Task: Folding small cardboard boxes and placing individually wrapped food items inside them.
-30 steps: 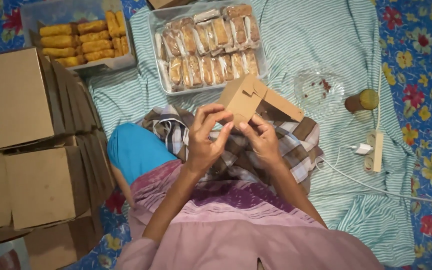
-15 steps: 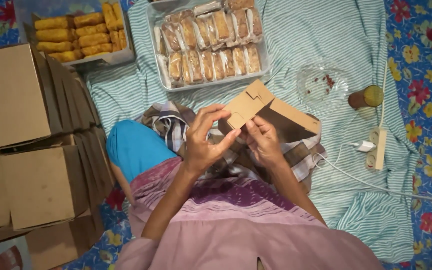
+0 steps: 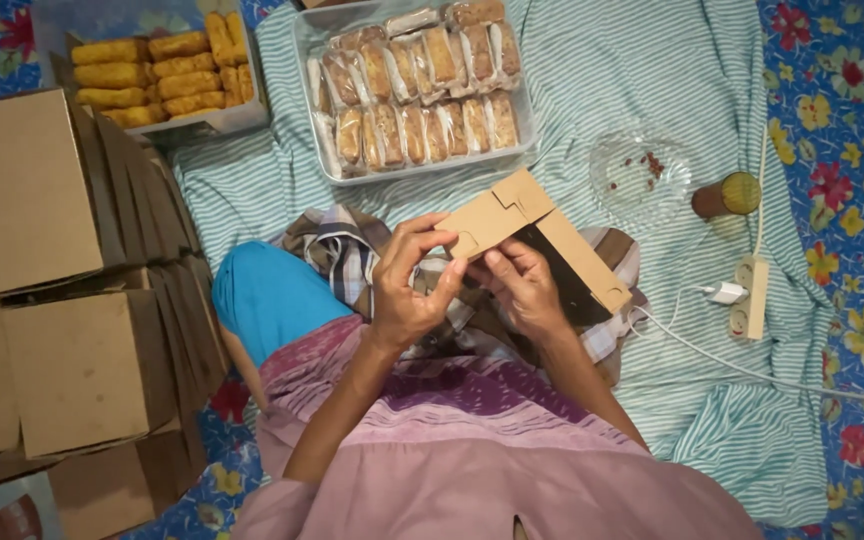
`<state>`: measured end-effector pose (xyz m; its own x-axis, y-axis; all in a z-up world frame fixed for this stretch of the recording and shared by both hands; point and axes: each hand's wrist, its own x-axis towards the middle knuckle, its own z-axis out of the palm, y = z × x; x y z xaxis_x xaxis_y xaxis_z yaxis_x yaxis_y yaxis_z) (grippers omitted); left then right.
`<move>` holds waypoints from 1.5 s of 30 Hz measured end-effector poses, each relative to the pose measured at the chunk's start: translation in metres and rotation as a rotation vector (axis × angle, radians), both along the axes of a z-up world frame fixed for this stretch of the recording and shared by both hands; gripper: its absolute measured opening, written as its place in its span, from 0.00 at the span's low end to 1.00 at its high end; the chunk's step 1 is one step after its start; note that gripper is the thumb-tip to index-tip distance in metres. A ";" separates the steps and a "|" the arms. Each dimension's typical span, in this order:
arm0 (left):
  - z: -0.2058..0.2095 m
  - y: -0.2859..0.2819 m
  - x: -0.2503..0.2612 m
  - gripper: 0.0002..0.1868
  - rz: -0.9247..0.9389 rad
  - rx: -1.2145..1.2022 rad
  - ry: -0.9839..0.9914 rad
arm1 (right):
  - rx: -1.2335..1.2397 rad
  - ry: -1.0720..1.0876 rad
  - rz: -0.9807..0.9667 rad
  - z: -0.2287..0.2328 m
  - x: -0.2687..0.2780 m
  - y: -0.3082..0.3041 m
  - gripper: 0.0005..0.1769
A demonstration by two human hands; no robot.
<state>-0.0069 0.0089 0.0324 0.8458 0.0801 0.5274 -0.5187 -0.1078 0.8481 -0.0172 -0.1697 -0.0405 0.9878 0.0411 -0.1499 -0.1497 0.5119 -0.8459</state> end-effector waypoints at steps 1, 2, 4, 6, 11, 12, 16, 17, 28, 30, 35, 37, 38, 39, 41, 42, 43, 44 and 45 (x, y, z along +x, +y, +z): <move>-0.001 0.000 0.000 0.14 0.000 0.000 -0.001 | 0.000 -0.001 0.000 0.000 0.000 0.000 0.19; -0.001 0.000 0.000 0.14 -0.003 0.007 0.001 | 0.003 0.000 -0.003 0.000 0.000 0.000 0.20; -0.001 0.001 -0.002 0.15 -0.007 0.013 0.003 | 0.006 0.000 -0.008 0.000 -0.001 0.000 0.20; 0.001 0.002 -0.003 0.16 -0.029 0.027 0.000 | 0.038 0.008 -0.008 0.002 0.000 -0.001 0.17; -0.003 -0.003 -0.007 0.17 -0.047 0.061 -0.012 | 0.088 0.067 -0.063 0.014 0.005 -0.003 0.17; -0.005 -0.004 -0.008 0.17 -0.056 0.077 -0.017 | 0.037 0.078 -0.086 0.012 0.007 -0.005 0.16; -0.004 0.001 -0.006 0.16 -0.093 0.093 0.014 | -0.065 0.073 -0.108 -0.082 0.005 -0.045 0.12; -0.003 0.002 -0.005 0.13 -0.076 0.088 0.015 | -0.143 0.047 -0.051 -0.064 0.002 -0.040 0.12; 0.006 -0.006 0.012 0.12 -0.057 0.033 0.088 | -0.578 -0.204 0.207 0.028 -0.006 -0.013 0.09; 0.005 -0.008 0.010 0.11 -0.067 0.028 0.139 | -0.531 -0.108 0.153 0.022 -0.006 -0.011 0.10; -0.029 -0.011 0.010 0.07 -0.039 0.065 0.167 | -0.212 0.087 0.047 0.001 -0.009 0.005 0.16; -0.036 -0.010 0.008 0.07 -0.031 0.094 0.178 | -0.071 0.156 0.019 -0.009 -0.011 0.011 0.20; -0.038 -0.008 0.006 0.06 -0.027 0.123 0.198 | 0.017 0.229 0.020 -0.014 -0.013 0.012 0.21; -0.041 -0.007 0.004 0.06 -0.024 0.152 0.221 | 0.105 0.304 0.020 -0.019 -0.015 0.013 0.23; -0.048 -0.006 0.004 0.06 -0.015 0.146 0.248 | 0.317 0.393 0.009 -0.018 -0.015 0.020 0.18; -0.051 -0.005 0.003 0.07 -0.007 0.139 0.273 | 0.530 0.477 -0.004 -0.018 -0.015 0.023 0.17; -0.053 -0.005 0.003 0.07 -0.007 0.139 0.276 | 0.530 0.479 -0.004 -0.013 -0.013 0.023 0.17; -0.055 -0.005 0.002 0.08 -0.003 0.135 0.288 | 0.549 0.450 -0.020 -0.008 -0.011 0.023 0.15; -0.057 -0.005 0.002 0.08 0.003 0.131 0.298 | 0.569 0.419 -0.034 -0.004 -0.008 0.023 0.17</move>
